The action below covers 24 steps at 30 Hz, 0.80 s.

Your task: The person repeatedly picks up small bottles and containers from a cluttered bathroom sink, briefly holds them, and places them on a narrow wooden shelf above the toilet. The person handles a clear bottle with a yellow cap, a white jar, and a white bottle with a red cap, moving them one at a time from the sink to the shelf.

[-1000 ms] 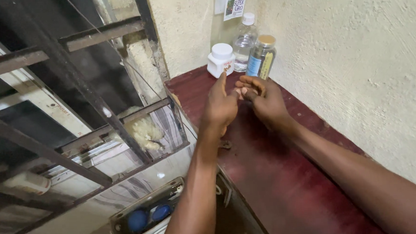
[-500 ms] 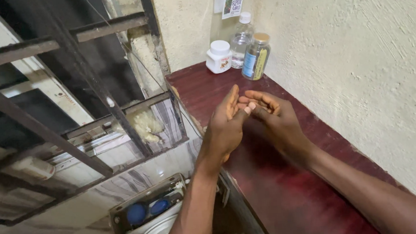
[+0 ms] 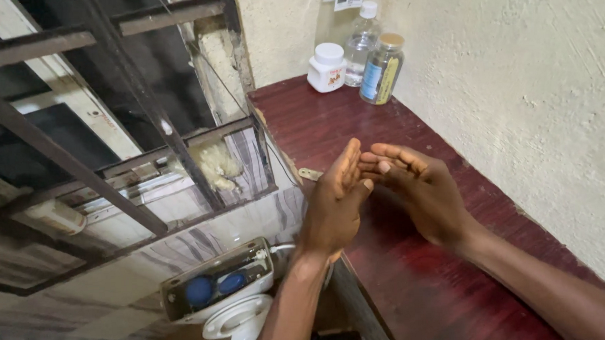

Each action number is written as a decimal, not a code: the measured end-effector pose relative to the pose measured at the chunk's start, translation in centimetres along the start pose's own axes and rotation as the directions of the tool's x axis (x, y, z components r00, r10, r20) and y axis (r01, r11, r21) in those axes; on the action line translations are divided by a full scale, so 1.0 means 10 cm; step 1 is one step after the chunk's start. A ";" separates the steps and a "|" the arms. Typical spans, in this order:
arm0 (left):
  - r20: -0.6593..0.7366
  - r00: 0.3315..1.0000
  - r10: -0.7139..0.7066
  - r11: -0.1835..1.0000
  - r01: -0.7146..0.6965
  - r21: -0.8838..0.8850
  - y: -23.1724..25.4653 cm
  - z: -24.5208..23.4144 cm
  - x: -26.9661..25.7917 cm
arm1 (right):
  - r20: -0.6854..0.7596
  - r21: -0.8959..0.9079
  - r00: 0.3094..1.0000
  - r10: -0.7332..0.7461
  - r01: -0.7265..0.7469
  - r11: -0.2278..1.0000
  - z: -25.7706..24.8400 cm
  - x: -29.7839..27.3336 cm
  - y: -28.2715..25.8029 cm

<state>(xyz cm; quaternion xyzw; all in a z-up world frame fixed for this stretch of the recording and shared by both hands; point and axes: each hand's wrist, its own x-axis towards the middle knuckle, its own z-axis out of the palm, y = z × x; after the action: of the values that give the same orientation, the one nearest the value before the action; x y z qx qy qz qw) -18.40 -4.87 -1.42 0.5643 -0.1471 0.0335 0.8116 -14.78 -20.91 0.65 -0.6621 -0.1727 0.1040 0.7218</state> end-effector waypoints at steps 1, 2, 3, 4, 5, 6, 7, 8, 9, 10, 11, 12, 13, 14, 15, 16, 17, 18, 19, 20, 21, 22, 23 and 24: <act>-0.001 1.000 0.008 1.000 -0.008 -0.002 -0.01 0.01 -0.02 | 0.016 0.006 1.000 -0.017 0.017 1.000 -0.03 -0.02 0.03; 0.002 1.000 0.017 1.000 -0.017 -0.004 -0.02 0.03 -0.03 | 0.030 0.012 0.999 -0.037 0.036 0.999 -0.07 -0.04 0.05; 0.004 1.000 0.026 1.000 -0.026 -0.005 -0.04 0.05 -0.04 | 0.043 0.018 0.997 -0.056 0.055 0.998 -0.10 -0.06 0.06; 0.009 1.000 0.026 0.999 -0.026 -0.025 -0.05 0.07 -0.04 | 0.022 0.033 0.999 -0.040 0.040 0.999 -0.13 -0.08 0.07; 0.014 1.000 0.026 0.999 -0.026 -0.045 -0.06 0.10 -0.05 | 0.001 0.049 1.000 -0.024 0.024 0.998 -0.15 -0.11 0.08; 0.018 0.999 0.029 0.998 -0.027 -0.065 -0.07 0.14 -0.06 | -0.019 0.065 1.000 -0.009 0.010 0.998 -0.17 -0.13 0.08; 0.010 1.000 0.020 0.998 -0.019 -0.057 -0.07 0.17 -0.07 | -0.009 0.065 1.000 -0.020 0.021 0.998 -0.19 -0.16 0.08; 0.000 1.000 0.011 0.999 -0.011 -0.047 -0.06 0.19 -0.08 | 0.002 0.067 1.000 -0.031 0.031 0.997 -0.21 -0.19 0.08; -0.010 1.000 0.002 0.999 -0.003 -0.037 -0.06 0.22 -0.09 | 0.013 0.069 0.999 -0.042 0.041 0.997 -0.24 -0.22 0.08; -0.002 1.000 0.002 0.999 -0.002 -0.035 -0.06 0.25 -0.10 | 0.022 0.086 0.999 -0.047 0.045 0.995 -0.25 -0.24 0.08; 0.007 1.000 0.002 0.999 -0.001 -0.033 -0.06 0.28 -0.11 | 0.031 0.104 0.998 -0.052 0.049 0.993 -0.27 -0.27 0.08; 0.015 1.000 0.002 1.000 -0.001 -0.029 -0.08 0.31 -0.13 | 0.040 0.123 0.997 -0.059 0.054 0.991 -0.30 -0.30 0.08; 0.015 1.000 0.002 1.000 -0.002 -0.031 -0.09 0.34 -0.14 | 0.047 0.139 0.997 -0.060 0.053 0.989 -0.32 -0.33 0.10; 0.020 1.000 0.005 0.999 -0.005 -0.035 -0.11 0.36 -0.14 | 0.050 0.152 0.997 -0.065 0.057 0.987 -0.34 -0.34 0.10; 0.025 1.000 0.008 0.999 -0.007 -0.039 -0.13 0.38 -0.13 | 0.053 0.166 0.996 -0.070 0.060 0.984 -0.35 -0.35 0.11; 0.025 0.999 0.024 1.000 -0.024 -0.012 -0.14 0.40 -0.13 | 0.042 0.187 0.996 -0.075 0.066 0.980 -0.36 -0.36 0.12; 0.025 0.999 0.040 0.999 -0.041 0.014 -0.16 0.42 -0.13 | 0.032 0.208 0.996 -0.080 0.072 0.975 -0.36 -0.35 0.14; 0.027 0.998 0.061 0.997 -0.062 0.041 -0.18 0.43 -0.13 | 0.022 0.228 0.996 -0.089 0.082 0.970 -0.36 -0.36 0.14; 0.035 0.998 0.055 0.996 -0.057 0.063 -0.20 0.43 -0.13 | 0.022 0.206 0.996 -0.092 0.086 0.975 -0.38 -0.39 0.15; 0.042 0.998 0.047 0.995 -0.051 0.084 -0.21 0.43 -0.14 | 0.021 0.185 0.995 -0.093 0.088 0.979 -0.40 -0.43 0.15; 0.048 0.998 0.040 0.993 -0.045 0.105 -0.23 0.43 -0.13 | 0.021 0.163 0.995 -0.094 0.090 0.983 -0.42 -0.46 0.15; 0.053 0.998 0.034 0.997 -0.037 0.066 -0.26 0.43 -0.15 | 0.018 0.163 0.995 -0.098 0.094 0.982 -0.43 -0.49 0.17; 0.059 0.998 0.027 0.999 -0.029 0.027 -0.28 0.42 -0.17 | 0.014 0.163 0.995 -0.103 0.099 0.982 -0.44 -0.53 0.18; 0.060 0.998 0.026 1.000 -0.026 -0.009 -0.30 0.41 -0.18 | 0.018 0.164 0.994 -0.110 0.106 0.981 -0.45 -0.55 0.18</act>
<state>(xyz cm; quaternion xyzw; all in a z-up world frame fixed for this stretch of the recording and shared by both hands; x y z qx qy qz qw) -20.25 -9.53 -3.33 0.5599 -0.1789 0.0266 0.8086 -17.92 -26.97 -2.07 -0.5892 -0.2090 0.0874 0.7756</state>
